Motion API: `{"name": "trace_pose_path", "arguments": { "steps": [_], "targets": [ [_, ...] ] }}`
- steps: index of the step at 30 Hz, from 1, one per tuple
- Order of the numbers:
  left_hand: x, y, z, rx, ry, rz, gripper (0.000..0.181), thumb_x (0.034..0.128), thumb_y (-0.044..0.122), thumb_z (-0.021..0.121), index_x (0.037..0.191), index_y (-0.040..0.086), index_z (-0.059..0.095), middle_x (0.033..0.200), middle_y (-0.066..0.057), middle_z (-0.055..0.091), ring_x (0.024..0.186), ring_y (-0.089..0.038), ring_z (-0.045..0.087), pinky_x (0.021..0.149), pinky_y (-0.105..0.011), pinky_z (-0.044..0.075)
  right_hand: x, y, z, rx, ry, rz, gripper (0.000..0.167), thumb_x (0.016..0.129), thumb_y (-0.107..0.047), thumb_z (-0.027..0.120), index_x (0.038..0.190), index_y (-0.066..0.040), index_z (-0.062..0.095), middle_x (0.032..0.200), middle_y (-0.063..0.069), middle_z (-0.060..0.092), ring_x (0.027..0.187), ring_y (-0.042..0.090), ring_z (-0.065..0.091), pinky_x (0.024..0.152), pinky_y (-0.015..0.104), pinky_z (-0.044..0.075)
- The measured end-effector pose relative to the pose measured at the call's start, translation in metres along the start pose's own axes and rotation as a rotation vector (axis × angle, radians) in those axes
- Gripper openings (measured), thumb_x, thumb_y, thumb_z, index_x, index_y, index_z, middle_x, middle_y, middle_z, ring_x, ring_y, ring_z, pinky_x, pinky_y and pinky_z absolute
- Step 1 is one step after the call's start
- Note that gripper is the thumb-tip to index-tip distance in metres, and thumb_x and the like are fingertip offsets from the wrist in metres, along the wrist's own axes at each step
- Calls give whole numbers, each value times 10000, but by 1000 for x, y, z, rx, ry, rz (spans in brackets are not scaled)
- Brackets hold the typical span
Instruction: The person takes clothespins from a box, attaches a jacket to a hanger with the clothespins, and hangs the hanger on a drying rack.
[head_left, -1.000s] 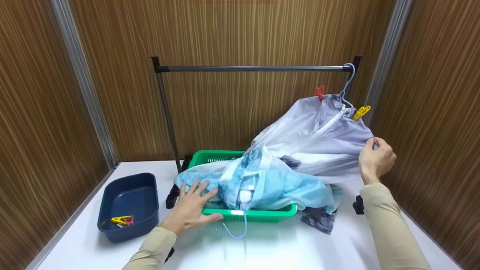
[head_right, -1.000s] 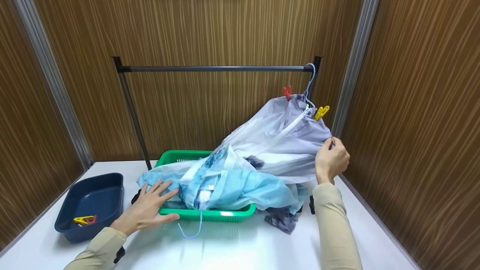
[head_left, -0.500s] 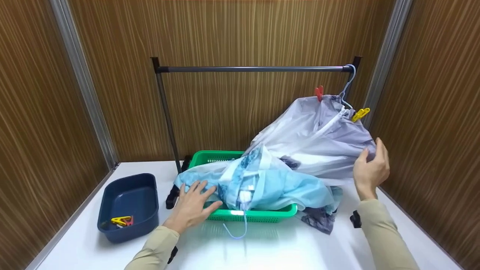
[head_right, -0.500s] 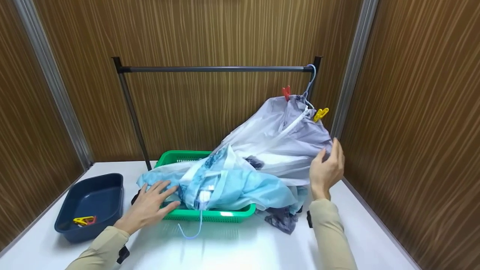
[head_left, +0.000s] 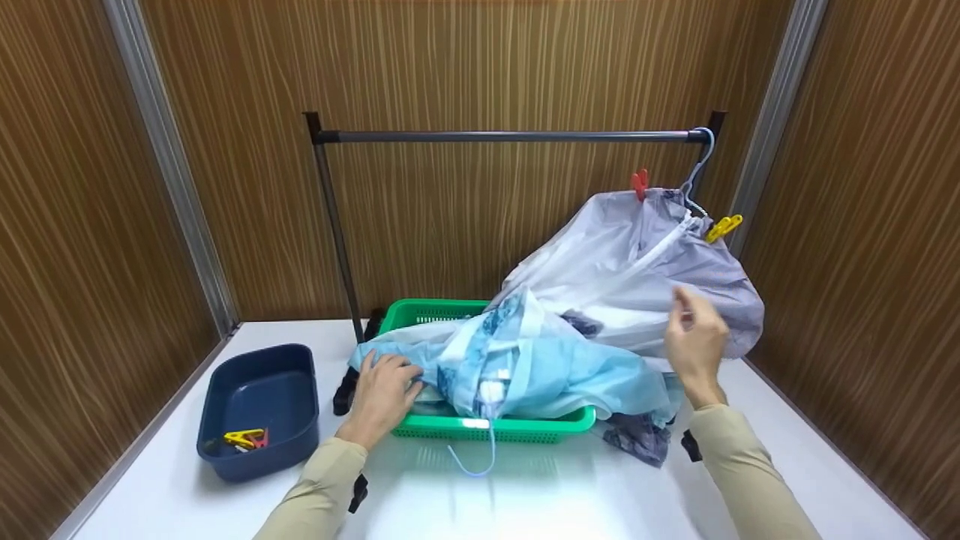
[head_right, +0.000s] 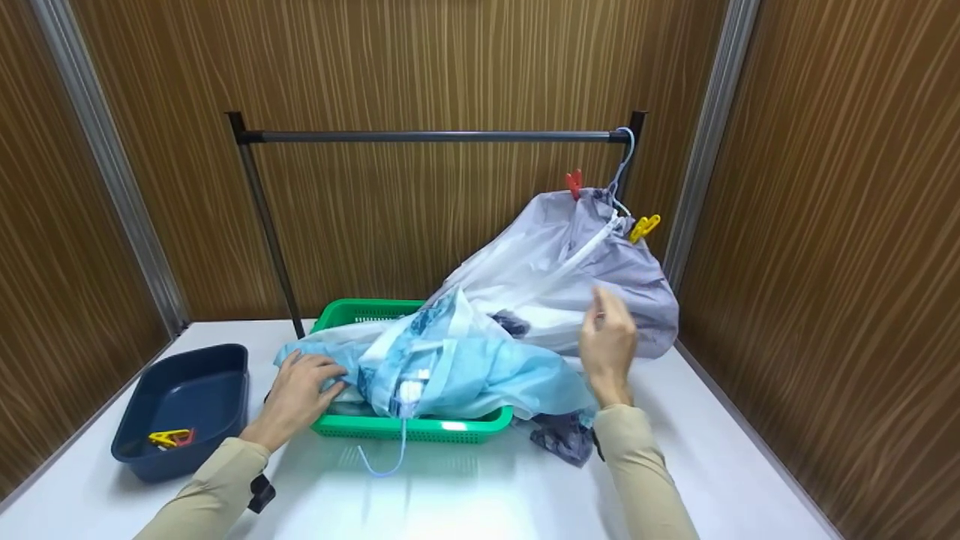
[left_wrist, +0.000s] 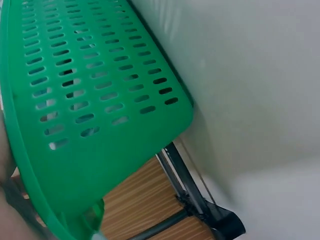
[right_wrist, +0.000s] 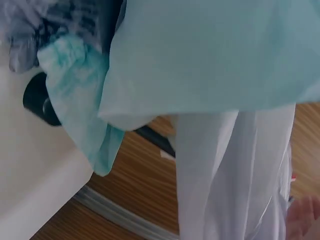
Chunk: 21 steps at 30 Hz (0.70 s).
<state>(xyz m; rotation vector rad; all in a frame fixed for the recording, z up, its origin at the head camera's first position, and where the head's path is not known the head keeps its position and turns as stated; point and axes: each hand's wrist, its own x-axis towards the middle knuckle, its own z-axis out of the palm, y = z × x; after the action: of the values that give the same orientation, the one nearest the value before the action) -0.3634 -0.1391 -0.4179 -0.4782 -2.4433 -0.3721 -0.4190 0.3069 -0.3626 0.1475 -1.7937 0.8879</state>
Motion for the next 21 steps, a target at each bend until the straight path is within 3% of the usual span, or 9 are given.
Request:
{"name": "trace_pose_path", "arguments": {
  "steps": [3,6,13,17,21],
  "targets": [
    [0,-3,0,-27,27,3,160,860,198,757,993,111,773,1028,-72,732,1054,-286,639,1105,-582,335,-10,-4,7,11,-161,-39,191,922,-5,624,1090,13,713,1049,182,719,835,326,669,754,193,466],
    [0,-5,1,-58,51,4,173,857,205,761,998,107,770,1019,-66,734,1037,-277,642,1083,-541,375,-21,-9,13,35,-318,-67,174,901,2,654,1062,2,722,1005,168,731,830,313,688,729,271,540],
    [1,-7,-3,-159,99,-29,216,855,235,765,1033,112,769,1017,-57,732,1018,-268,646,1017,-485,443,-44,-27,20,137,-674,-148,190,922,-100,677,1100,-52,725,1060,78,737,960,239,693,829,405,566],
    [4,-8,-5,-207,112,-49,224,859,255,758,1034,115,770,1016,-60,736,1018,-276,655,1013,-494,442,-52,-34,22,127,-792,-217,189,963,-192,636,1105,-118,735,1088,32,729,1026,215,683,869,411,550],
    [8,-8,-9,-284,108,-91,242,858,273,759,1039,114,771,1011,-64,736,1018,-281,657,1034,-519,417,-55,-34,21,120,-824,-221,247,1011,-236,553,1154,-118,717,1131,50,716,1071,235,670,907,428,536]
  ]
}}
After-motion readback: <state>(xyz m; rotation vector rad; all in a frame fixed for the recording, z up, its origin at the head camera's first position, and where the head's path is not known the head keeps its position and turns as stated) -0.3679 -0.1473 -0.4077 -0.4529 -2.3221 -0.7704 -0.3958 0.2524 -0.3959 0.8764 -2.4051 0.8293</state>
